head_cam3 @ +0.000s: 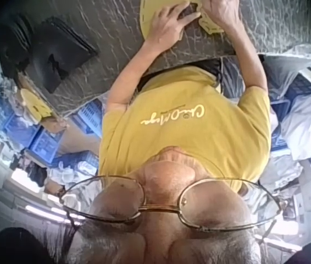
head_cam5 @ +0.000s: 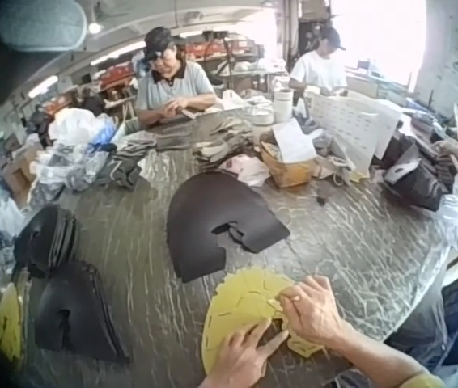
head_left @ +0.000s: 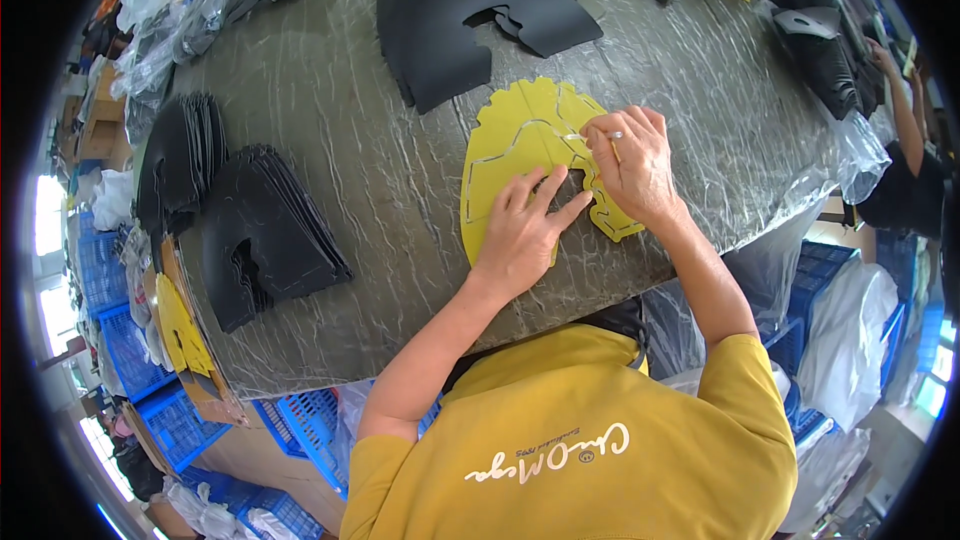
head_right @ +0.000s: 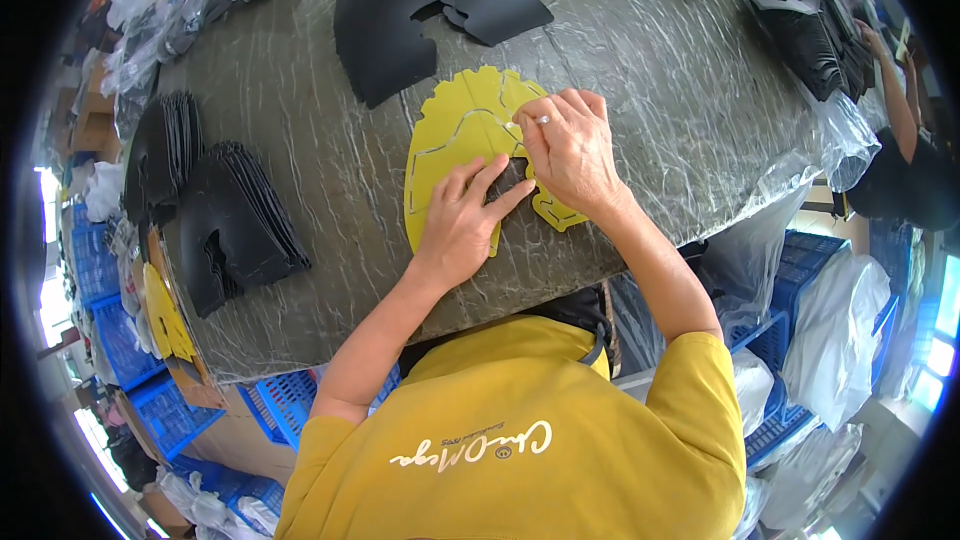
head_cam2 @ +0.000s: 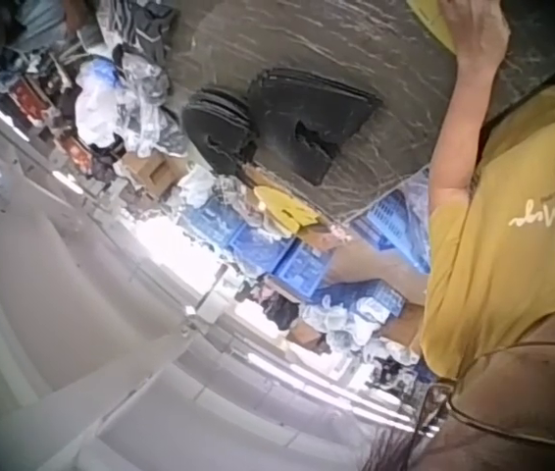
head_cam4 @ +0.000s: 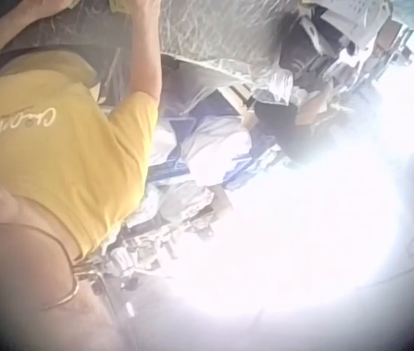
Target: Tracing outlines on shoe components using a yellow template and a marking pen.
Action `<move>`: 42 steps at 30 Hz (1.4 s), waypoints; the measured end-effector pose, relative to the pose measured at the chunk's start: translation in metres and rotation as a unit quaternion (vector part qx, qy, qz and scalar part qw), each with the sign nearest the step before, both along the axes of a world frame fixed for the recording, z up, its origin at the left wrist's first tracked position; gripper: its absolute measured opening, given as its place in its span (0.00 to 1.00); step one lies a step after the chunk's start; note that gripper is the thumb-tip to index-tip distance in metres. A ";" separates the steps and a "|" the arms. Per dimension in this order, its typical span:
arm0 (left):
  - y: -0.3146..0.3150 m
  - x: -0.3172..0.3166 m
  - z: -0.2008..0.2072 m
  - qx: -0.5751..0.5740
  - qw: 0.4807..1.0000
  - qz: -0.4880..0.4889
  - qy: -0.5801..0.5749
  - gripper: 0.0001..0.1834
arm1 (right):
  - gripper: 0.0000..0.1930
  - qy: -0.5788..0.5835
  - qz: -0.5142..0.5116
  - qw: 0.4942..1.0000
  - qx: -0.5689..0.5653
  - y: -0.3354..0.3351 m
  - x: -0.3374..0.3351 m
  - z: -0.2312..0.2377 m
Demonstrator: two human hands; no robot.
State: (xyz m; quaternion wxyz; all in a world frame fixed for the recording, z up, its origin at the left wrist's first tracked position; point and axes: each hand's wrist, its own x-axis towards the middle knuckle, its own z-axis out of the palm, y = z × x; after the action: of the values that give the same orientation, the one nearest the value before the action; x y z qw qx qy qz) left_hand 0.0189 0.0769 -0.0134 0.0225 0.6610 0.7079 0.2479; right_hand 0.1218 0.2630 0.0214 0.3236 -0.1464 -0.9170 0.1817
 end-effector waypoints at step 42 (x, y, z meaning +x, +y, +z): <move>0.001 0.000 0.000 -0.003 1.000 0.007 -0.002 0.35 | 0.02 -0.023 -0.045 0.999 -0.014 -0.013 0.037 0.014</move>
State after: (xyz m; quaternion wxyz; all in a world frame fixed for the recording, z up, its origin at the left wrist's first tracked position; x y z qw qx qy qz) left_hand 0.0193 0.0781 -0.0137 0.0248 0.6553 0.7134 0.2472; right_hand 0.1585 0.2500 0.0349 0.3080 -0.1965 -0.9140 0.1763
